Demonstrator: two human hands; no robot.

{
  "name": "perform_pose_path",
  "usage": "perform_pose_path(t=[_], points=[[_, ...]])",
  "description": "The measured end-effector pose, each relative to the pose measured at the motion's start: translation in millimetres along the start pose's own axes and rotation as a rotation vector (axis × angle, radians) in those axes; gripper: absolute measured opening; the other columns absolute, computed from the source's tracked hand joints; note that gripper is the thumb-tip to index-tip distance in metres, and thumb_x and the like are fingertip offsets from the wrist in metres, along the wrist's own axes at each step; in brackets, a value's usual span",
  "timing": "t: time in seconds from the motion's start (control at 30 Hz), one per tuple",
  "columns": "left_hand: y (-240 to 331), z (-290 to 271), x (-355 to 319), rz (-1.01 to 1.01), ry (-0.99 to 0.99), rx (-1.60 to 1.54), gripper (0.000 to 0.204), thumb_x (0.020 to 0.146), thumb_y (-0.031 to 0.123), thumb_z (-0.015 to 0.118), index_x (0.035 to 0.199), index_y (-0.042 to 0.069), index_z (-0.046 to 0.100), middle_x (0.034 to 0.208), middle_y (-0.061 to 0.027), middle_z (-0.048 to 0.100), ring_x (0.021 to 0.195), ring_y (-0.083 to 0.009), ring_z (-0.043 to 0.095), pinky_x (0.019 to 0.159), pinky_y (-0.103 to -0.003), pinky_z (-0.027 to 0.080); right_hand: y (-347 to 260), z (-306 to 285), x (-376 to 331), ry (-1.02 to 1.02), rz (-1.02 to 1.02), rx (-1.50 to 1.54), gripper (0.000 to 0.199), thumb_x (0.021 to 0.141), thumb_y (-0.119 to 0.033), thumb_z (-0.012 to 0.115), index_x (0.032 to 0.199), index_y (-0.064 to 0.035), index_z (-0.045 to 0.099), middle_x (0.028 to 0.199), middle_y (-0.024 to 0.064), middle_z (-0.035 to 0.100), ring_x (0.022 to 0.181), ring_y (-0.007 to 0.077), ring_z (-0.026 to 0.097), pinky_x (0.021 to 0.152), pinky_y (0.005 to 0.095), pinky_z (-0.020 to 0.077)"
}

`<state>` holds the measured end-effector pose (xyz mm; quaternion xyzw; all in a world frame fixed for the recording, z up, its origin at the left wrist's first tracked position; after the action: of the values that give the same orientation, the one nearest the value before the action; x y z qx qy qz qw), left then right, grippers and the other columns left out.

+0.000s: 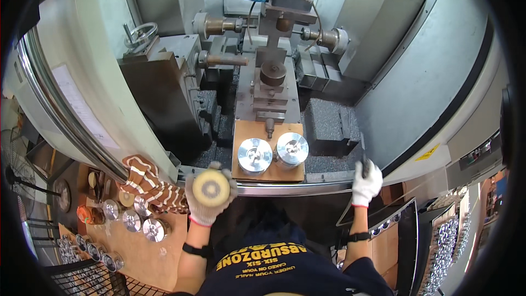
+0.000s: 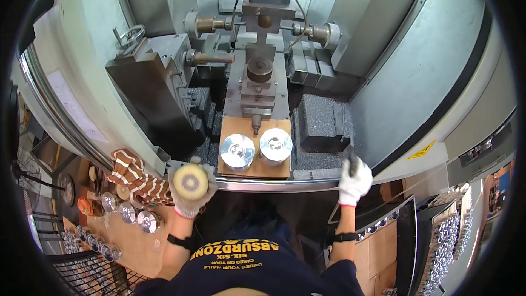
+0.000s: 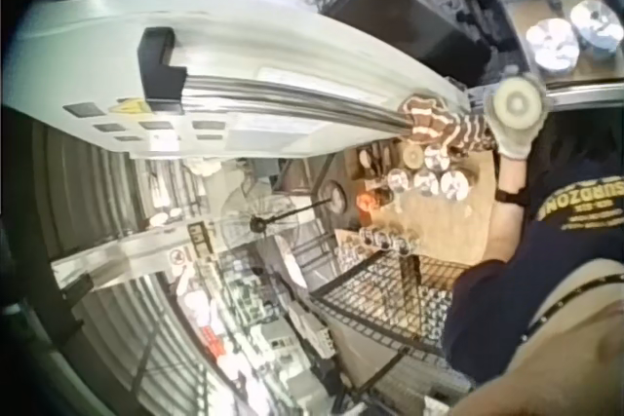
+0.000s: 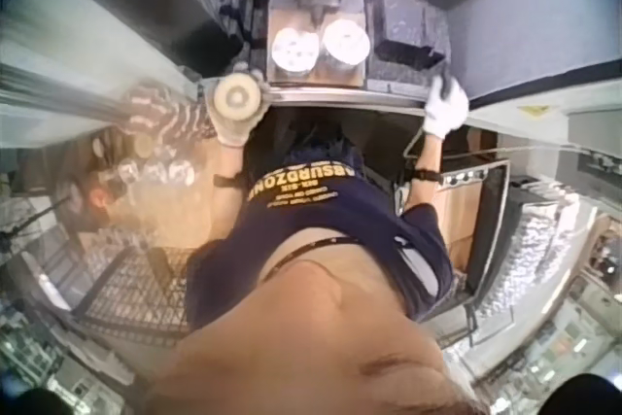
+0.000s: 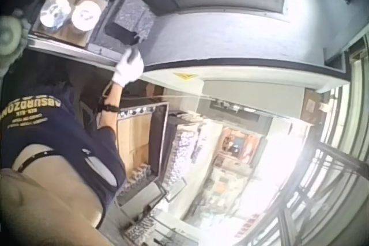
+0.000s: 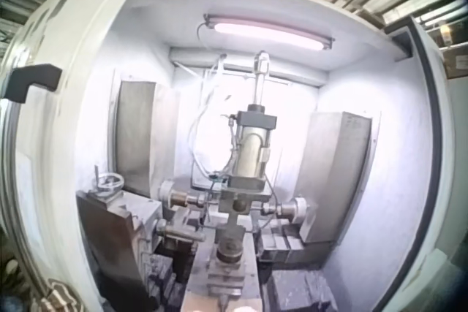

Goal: Operating a CNC machine to process and inspect metal piston parts.

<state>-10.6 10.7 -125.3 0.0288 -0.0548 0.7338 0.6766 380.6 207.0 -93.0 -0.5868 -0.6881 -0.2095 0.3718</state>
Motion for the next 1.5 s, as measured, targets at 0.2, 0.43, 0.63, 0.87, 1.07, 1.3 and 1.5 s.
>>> perform_pose_path(t=[0.2, 0.43, 0.63, 0.87, 1.07, 1.3, 1.5], points=[[19, -13, 40, 0.031, -0.055, -0.112, 0.063, 0.089, 0.054, 0.066, 0.128, 0.006, 0.054, 0.127, -0.0198, 0.059, 0.119, -0.0366, 0.058, 0.106, -0.05, 0.046, 73, -22, -104, -0.025, 1.08, 0.409, 0.034, 0.091, -0.033, 0.071, 0.108, -0.0043, 0.068, 0.083, 0.0053, 0.065, 0.07, 0.0176, 0.061, 0.063, 0.0333, 0.0497], [22, -13, 43, 0.072, 0.014, -0.13, 0.061, 0.088, 0.052, 0.068, 0.126, 0.005, 0.056, 0.125, -0.0203, 0.059, 0.117, -0.0376, 0.059, 0.104, -0.051, 0.049, -131, -41, -28, -0.658, 0.067, 0.722, 0.03, 0.083, -0.01, 0.074, 0.111, -0.0015, 0.068, 0.099, 0.0123, 0.07, 0.091, 0.0212, 0.067, 0.084, 0.0326, 0.0532], [24, -12, 43, 0.111, 0.019, -0.082, 0.06, 0.09, 0.053, 0.065, 0.127, 0.007, 0.055, 0.124, -0.0181, 0.061, 0.116, -0.0354, 0.06, 0.104, -0.049, 0.048, -281, 27, 20, -0.895, -0.697, 0.352, 0.078, 0.065, -0.039, 0.077, 0.132, -0.0078, 0.052, 0.11, 0.024, 0.059, 0.099, 0.0392, 0.061, 0.09, 0.0497, 0.0465], [22, -14, 45, 0.104, 0.009, -0.15, 0.065, 0.09, 0.057, 0.064, 0.129, 0.007, 0.053, 0.128, -0.0212, 0.058, 0.119, -0.0387, 0.056, 0.107, -0.053, 0.045, -278, 42, 58, -1.092, -0.56, 0.514, 0.091, 0.06, -0.047, 0.081, 0.136, -0.0068, 0.052, 0.109, 0.0273, 0.06, 0.1, 0.0442, 0.063, 0.089, 0.0471, 0.0521], [22, -15, 48, 0.128, 0.04, -0.141, 0.065, 0.09, 0.059, 0.063, 0.13, 0.008, 0.053, 0.128, -0.0204, 0.059, 0.119, -0.0387, 0.057, 0.108, -0.053, 0.043, -263, 75, 177, -0.761, -0.322, 0.538, 0.089, 0.058, -0.045, 0.082, 0.136, -0.0125, 0.053, 0.105, 0.0244, 0.06, 0.099, 0.0421, 0.064, 0.088, 0.0465, 0.0535], [22, -14, 51, 0.199, 0.074, -0.069, 0.061, 0.091, 0.056, 0.065, 0.129, 0.009, 0.055, 0.126, -0.0188, 0.059, 0.116, -0.0357, 0.058, 0.106, -0.048, 0.045, -276, 157, 260, -0.707, -0.45, 0.387, 0.091, 0.058, -0.048, 0.081, 0.136, -0.0113, 0.053, 0.105, 0.0265, 0.062, 0.1, 0.0436, 0.066, 0.09, 0.0467, 0.054], [21, -16, 52, 0.223, 0.077, -0.059, 0.064, 0.092, 0.057, 0.063, 0.133, 0.009, 0.053, 0.127, -0.0185, 0.058, 0.116, -0.0364, 0.057, 0.106, -0.047, 0.044, -290, 182, 274, -0.841, -0.524, 0.426, 0.088, 0.062, -0.052, 0.078, 0.133, -0.0059, 0.056, 0.114, 0.0253, 0.066, 0.106, 0.0392, 0.066, 0.092, 0.0432, 0.0535]])
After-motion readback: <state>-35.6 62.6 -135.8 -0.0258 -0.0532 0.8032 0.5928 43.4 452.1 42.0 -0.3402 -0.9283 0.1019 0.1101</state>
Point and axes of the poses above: each hand's wrist, its own x-axis towards the middle knuckle, its own z-axis out of the palm, y = z × x, the point moved 2 cm from there along x, towards the middle knuckle
